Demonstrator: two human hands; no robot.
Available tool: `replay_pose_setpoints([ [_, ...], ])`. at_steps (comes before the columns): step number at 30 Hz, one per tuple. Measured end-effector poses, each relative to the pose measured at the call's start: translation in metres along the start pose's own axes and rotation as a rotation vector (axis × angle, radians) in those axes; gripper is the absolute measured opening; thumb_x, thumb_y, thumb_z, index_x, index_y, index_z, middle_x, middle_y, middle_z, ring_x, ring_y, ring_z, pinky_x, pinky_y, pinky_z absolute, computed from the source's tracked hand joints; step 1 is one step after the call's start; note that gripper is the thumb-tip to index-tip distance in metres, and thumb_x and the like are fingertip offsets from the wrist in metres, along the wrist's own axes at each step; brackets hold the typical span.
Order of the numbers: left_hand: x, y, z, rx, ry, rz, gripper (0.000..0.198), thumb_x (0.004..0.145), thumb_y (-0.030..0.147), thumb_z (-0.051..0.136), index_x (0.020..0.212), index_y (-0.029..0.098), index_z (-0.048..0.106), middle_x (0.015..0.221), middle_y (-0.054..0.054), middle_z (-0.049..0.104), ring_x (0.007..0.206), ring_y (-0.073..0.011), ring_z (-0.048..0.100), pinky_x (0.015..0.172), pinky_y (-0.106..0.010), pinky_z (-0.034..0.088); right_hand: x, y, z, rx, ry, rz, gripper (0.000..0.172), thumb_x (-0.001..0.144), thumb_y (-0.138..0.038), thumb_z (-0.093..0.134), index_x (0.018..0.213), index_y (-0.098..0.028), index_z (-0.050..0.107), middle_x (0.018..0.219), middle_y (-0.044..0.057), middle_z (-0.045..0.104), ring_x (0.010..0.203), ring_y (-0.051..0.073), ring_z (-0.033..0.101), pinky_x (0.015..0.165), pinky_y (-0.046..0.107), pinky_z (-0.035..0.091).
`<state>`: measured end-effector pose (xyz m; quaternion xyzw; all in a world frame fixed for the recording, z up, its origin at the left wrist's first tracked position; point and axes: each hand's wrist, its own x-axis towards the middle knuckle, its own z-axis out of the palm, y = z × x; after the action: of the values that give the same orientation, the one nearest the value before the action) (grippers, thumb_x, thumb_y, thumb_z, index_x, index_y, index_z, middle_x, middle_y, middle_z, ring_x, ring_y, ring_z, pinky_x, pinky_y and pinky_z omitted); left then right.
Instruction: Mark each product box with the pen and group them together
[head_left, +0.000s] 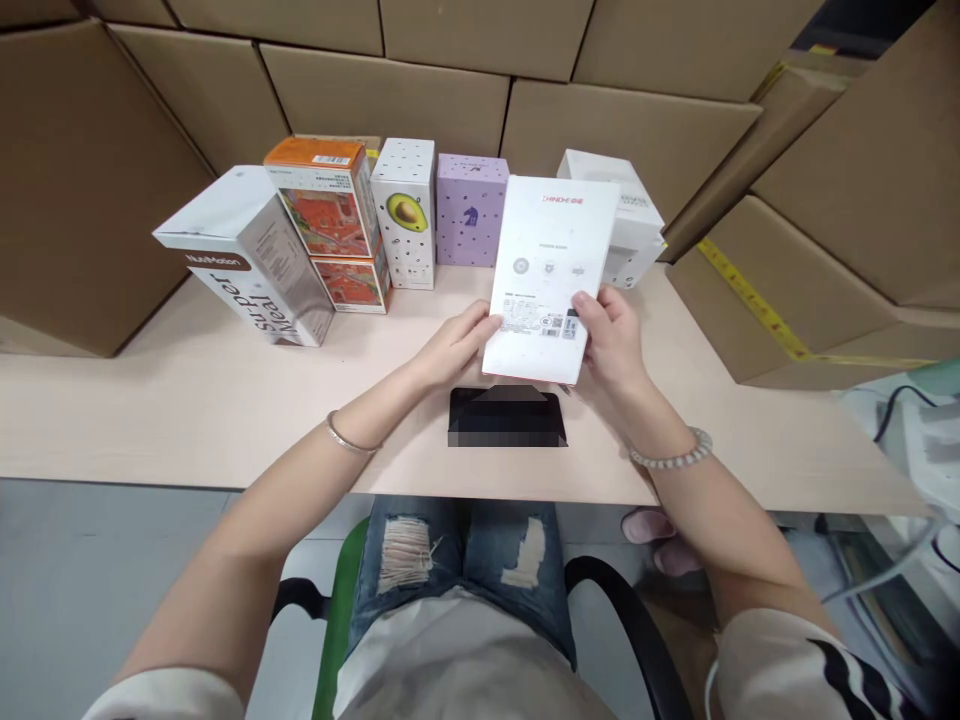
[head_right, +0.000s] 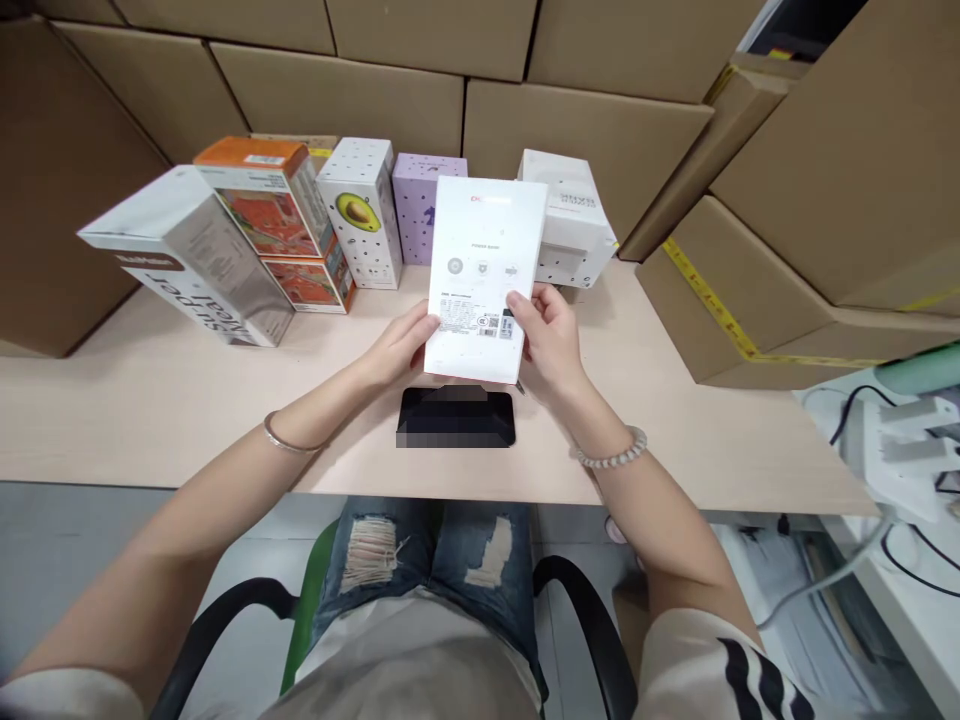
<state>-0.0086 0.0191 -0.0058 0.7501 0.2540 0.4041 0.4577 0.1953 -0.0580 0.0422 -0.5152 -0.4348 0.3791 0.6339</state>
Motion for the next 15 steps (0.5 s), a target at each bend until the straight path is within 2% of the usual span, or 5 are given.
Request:
replay_pose_setpoints([
  [4, -0.003, 0.004, 0.005, 0.026, 0.07, 0.004, 0.067, 0.089, 0.092, 0.054, 0.086, 0.025, 0.056, 0.07, 0.0, 0.054, 0.064, -0.0156, 0.051, 0.059, -0.033, 0.039, 0.001, 0.001, 0.0, -0.011, -0.056, -0.013, 0.049, 0.077, -0.07, 0.081, 0.1, -0.03, 0.065, 0.098, 0.006, 0.074, 0.1, 0.026, 0.074, 0.066, 0.034, 0.061],
  [7, -0.005, 0.006, 0.008, 0.083, 0.203, 0.021, 0.069, 0.084, 0.093, 0.058, 0.08, 0.025, 0.049, 0.064, 0.003, 0.044, 0.057, -0.0122, 0.04, 0.055, -0.031, 0.029, 0.003, 0.01, -0.004, -0.096, -0.057, -0.092, 0.054, 0.08, -0.068, 0.082, 0.119, -0.033, 0.067, 0.125, 0.007, 0.074, 0.115, 0.028, 0.071, 0.079, 0.037, 0.064],
  [10, -0.008, 0.013, 0.011, 0.136, 0.314, 0.051, 0.071, 0.081, 0.094, 0.062, 0.083, 0.024, 0.051, 0.069, 0.002, 0.05, 0.06, -0.0118, 0.043, 0.055, -0.03, 0.033, 0.004, 0.022, -0.006, -0.168, -0.156, -0.148, 0.082, 0.075, -0.062, 0.09, 0.145, -0.038, 0.056, 0.153, 0.008, 0.063, 0.13, 0.03, 0.066, 0.096, 0.042, 0.064],
  [12, -0.011, 0.019, 0.013, 0.179, 0.293, 0.089, 0.071, 0.08, 0.094, 0.063, 0.082, 0.024, 0.05, 0.069, 0.002, 0.052, 0.059, -0.0114, 0.044, 0.053, -0.029, 0.034, 0.004, 0.029, -0.004, -0.13, -0.29, -0.13, 0.104, 0.067, -0.062, 0.096, 0.156, -0.041, 0.046, 0.165, 0.008, 0.053, 0.137, 0.031, 0.064, 0.107, 0.046, 0.061],
  [15, -0.014, 0.026, 0.014, 0.21, 0.107, 0.166, 0.069, 0.083, 0.09, 0.063, 0.081, 0.024, 0.045, 0.063, 0.005, 0.05, 0.054, -0.0098, 0.045, 0.05, -0.027, 0.034, 0.002, 0.031, 0.002, -0.027, -0.464, -0.071, 0.121, 0.053, -0.07, 0.099, 0.158, -0.042, 0.044, 0.17, 0.007, 0.048, 0.145, 0.034, 0.059, 0.114, 0.049, 0.057],
])
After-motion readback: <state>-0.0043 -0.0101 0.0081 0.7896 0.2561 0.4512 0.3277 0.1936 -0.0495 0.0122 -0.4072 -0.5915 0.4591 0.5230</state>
